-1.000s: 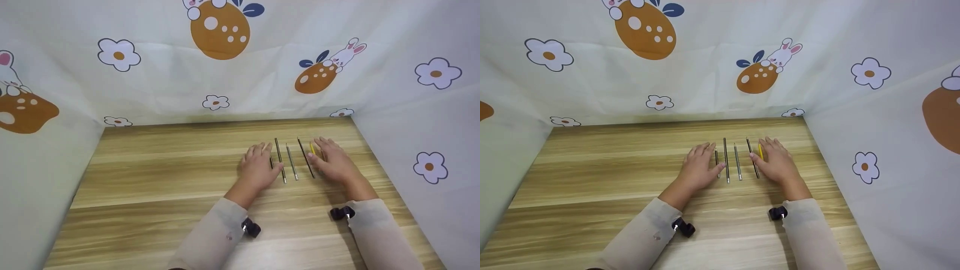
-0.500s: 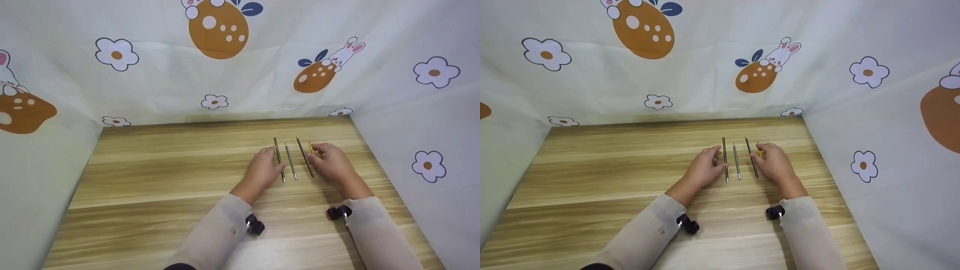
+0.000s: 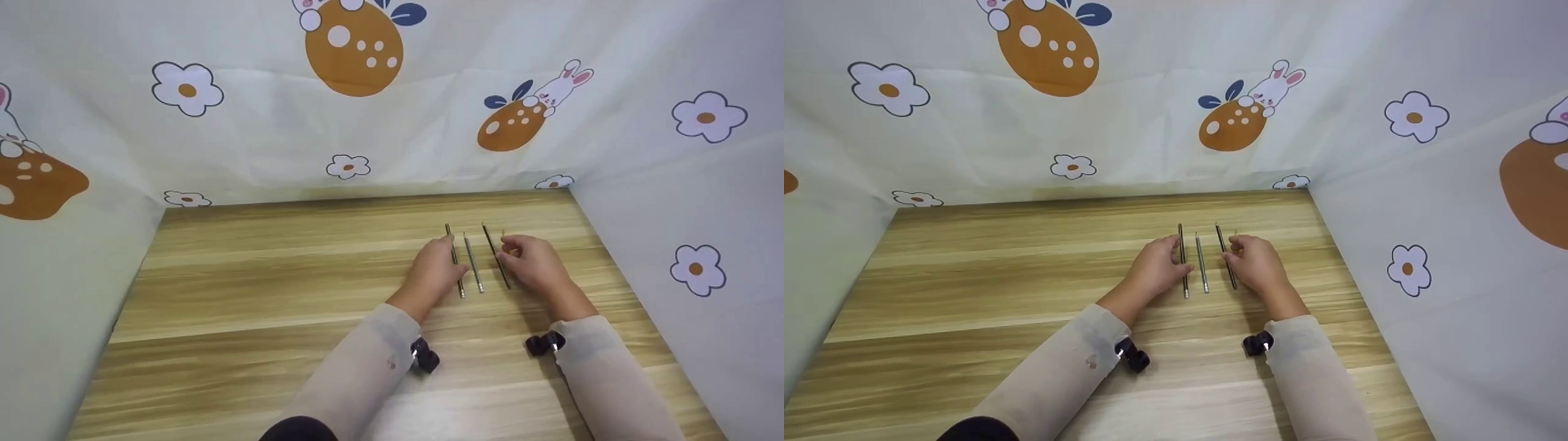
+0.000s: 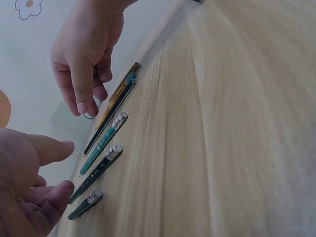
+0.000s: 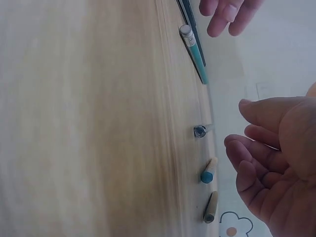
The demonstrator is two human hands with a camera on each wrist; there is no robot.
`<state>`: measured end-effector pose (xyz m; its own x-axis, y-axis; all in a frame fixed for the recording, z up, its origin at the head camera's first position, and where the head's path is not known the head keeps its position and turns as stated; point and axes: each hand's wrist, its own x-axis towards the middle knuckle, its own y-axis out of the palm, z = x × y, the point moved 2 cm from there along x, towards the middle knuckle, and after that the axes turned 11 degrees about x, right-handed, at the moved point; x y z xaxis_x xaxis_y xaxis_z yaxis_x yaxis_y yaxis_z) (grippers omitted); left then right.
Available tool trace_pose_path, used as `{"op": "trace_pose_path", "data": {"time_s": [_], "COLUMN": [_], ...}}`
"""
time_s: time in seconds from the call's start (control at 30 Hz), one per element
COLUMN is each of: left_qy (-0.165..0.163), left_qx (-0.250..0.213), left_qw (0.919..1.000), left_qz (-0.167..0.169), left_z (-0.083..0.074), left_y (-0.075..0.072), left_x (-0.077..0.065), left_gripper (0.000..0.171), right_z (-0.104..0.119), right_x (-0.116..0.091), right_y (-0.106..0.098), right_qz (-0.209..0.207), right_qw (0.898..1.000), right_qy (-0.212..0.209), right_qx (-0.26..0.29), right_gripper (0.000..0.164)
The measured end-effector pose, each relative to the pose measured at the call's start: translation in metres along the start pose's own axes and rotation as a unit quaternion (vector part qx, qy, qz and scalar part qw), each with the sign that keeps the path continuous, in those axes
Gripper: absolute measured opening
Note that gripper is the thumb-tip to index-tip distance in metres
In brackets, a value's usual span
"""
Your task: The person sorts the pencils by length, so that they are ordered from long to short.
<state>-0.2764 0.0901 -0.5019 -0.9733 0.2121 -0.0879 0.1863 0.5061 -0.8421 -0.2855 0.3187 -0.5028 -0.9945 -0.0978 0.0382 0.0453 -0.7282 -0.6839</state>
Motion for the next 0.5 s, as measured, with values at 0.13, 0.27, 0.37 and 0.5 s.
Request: {"op": "trace_pose_path", "data": {"time_s": [0.13,0.27,0.37,0.5], "left_qy": [-0.005,0.002,0.006,0.012], "left_qx": [0.018,0.049,0.066,0.083], "left_qw": [0.9998,0.9988,0.9978,0.9964], "left_qz": [-0.002,-0.01,-0.009,-0.01], "left_z": [-0.004,-0.006,-0.007,-0.008], "left_y": [0.001,0.005,0.009,0.013], "left_x": [0.002,0.003,0.003,0.002], "left_gripper": [0.069,0.049,0.038,0.036], "right_z": [0.0,0.002,0.003,0.002], "right_x": [0.001,0.0,0.0,-0.001], "right_y": [0.002,0.003,0.005,0.006], "right_qz": [0.002,0.003,0.007,0.022], "right_qw": [1.0,1.0,1.0,0.999], "right_qy": [0.005,0.008,0.014,0.028], "right_qx": [-0.006,-0.009,-0.012,-0.017], "right_gripper": [0.044,0.046,0.05,0.056]}}
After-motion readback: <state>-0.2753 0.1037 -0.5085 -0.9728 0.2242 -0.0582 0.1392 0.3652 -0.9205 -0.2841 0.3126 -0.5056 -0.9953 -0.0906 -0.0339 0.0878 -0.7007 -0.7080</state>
